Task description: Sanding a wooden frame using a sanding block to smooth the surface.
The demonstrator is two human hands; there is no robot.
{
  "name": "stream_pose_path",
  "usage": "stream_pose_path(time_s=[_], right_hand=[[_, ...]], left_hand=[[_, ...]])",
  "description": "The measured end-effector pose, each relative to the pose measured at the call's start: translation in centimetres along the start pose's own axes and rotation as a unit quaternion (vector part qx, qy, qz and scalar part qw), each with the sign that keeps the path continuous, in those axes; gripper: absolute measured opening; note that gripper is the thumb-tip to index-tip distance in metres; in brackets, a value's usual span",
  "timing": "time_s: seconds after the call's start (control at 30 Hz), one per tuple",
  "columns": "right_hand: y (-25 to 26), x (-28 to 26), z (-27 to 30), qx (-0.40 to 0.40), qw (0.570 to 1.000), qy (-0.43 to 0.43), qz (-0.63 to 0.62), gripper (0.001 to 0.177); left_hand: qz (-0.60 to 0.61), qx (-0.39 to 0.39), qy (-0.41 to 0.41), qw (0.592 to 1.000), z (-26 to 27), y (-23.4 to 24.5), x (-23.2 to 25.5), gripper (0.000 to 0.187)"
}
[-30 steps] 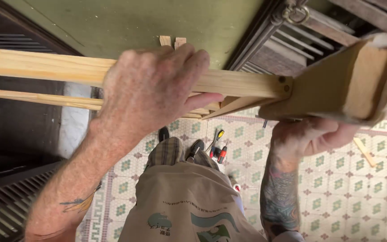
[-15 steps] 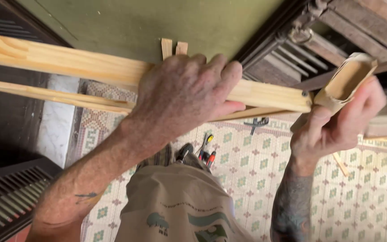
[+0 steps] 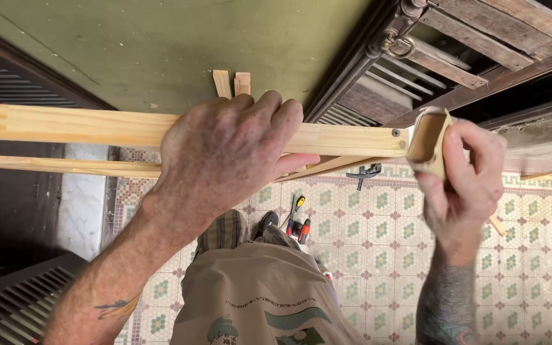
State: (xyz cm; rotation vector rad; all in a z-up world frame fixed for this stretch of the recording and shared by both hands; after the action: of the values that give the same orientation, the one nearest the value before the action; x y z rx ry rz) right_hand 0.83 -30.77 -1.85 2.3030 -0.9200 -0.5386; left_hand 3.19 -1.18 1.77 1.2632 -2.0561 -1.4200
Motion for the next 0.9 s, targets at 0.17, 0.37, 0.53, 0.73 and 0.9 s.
stream_pose_path(time_s=[0.17,0.37,0.53,0.73,0.9], right_hand=[[2.7,-2.0,-2.4,0.010,0.999,-0.037,-0.033,0.035],[1.1,-6.5,-9.0,-0.162,0.981,0.103,0.023,0.049],[1.9,1.9,-0.8,-0.198,0.980,-0.006,0.033,0.053],[2.6,-1.8,-3.6,-0.096,0.993,-0.041,-0.051,0.050],[-0.7,-5.3,-8.1,-0.035,0.992,0.044,-0.116,0.052]], left_hand=[[0.013,-0.009,-0.009,1.000,0.1,-0.5,-0.3,0.070],[-0.036,-0.051,0.012,0.998,0.5,0.8,-0.9,0.072],[-0.068,-0.028,0.012,0.997,0.5,0.7,-0.8,0.073],[0.011,-0.072,0.021,0.997,0.7,0.6,-1.2,0.071],[0.018,-0.094,0.007,0.995,1.0,0.1,-1.9,0.060]])
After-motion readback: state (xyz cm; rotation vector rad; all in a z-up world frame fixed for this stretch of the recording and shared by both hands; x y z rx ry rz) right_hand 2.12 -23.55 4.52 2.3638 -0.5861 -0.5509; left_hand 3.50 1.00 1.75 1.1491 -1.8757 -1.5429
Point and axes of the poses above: each hand's wrist, its own z-axis away from the middle knuckle, its own y-axis out of the back of the hand, x = y × z, the point moved 4 cm from there along -z, towards the middle knuckle, and after that the axes turned 5 degrees about z, right-handed, at the moved point
